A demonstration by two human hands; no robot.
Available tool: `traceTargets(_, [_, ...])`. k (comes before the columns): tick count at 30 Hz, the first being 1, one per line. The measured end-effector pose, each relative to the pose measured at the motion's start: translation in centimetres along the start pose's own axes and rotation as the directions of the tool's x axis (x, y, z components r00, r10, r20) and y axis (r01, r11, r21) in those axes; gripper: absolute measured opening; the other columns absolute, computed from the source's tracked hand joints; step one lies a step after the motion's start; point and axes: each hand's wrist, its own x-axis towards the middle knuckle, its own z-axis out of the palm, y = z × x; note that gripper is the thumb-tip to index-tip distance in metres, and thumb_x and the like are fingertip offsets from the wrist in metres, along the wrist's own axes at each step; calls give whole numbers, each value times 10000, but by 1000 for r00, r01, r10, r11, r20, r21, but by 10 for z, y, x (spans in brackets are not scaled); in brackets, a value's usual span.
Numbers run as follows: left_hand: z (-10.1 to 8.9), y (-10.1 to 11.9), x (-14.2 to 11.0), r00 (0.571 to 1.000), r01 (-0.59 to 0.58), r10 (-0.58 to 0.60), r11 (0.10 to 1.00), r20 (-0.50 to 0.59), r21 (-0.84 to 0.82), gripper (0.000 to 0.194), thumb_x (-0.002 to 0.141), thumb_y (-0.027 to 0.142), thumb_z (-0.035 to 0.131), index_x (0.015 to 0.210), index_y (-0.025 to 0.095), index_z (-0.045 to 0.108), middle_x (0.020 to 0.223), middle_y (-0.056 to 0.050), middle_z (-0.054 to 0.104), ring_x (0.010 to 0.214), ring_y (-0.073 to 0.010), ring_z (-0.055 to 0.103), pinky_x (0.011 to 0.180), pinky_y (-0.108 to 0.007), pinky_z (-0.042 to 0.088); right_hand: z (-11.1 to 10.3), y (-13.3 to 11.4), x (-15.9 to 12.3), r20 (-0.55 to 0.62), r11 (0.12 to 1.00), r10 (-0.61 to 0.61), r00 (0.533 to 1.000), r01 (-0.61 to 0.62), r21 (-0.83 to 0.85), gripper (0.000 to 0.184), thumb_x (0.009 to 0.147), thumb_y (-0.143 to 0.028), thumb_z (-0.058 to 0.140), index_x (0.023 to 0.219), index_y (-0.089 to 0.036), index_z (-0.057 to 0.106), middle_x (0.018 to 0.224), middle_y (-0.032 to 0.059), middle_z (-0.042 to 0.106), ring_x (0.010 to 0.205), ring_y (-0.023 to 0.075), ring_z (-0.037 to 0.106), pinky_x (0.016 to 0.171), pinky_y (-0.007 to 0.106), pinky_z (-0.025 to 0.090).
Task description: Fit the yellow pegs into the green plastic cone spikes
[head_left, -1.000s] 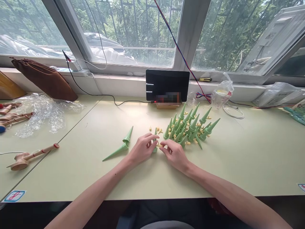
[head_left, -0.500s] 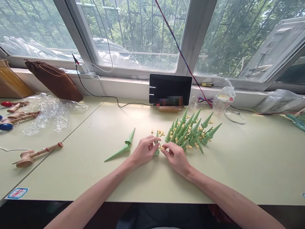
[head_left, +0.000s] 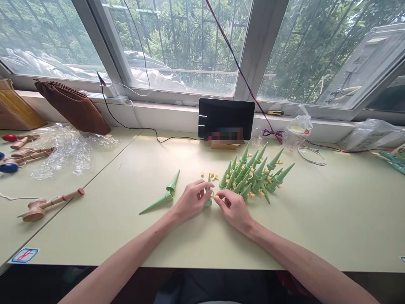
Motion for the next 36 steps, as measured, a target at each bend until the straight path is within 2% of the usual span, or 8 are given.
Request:
traceTargets(10, [0,3,-1,1000,-30,31,999,-6,15,192,929,218,537,1040,177,688,850,-28,623,549,-66,515,572,-218,478,-1,-1,1,30,1000,21,999,-21,0,260,981,-314,491,794,-176,608,629,-15,543,528,116,435,516,244,347])
traceTargets(16, [-1,5,0,999,-34,34,999,-6,-25,185,916,205,549,1028,165,692,844,-33,630,557,-66,532,559,-208,489,-1,-2,0,31,999,33,999,-33,12,295,986,-323,480,750,-172,571,599,-27,486,521,109,391,506,242,316])
traceTargets(28, [-2,2,2,1000,19,-18,993,4,-117,193,905,217,564,1038,167,694,877,-45,665,652,-95,573,548,-187,508,-3,-4,0,28,997,19,999,-21,72,169,965,-288,517,898,-168,615,738,8,589,546,113,432,546,252,377])
traceTargets(36, [-3,2,2,999,41,-41,992,1,-119,198,910,229,558,1043,157,686,873,-45,671,612,-84,544,540,-197,498,-4,-3,-1,3,996,-9,1000,8,94,86,939,-226,556,952,-175,625,848,24,632,547,100,445,568,254,405])
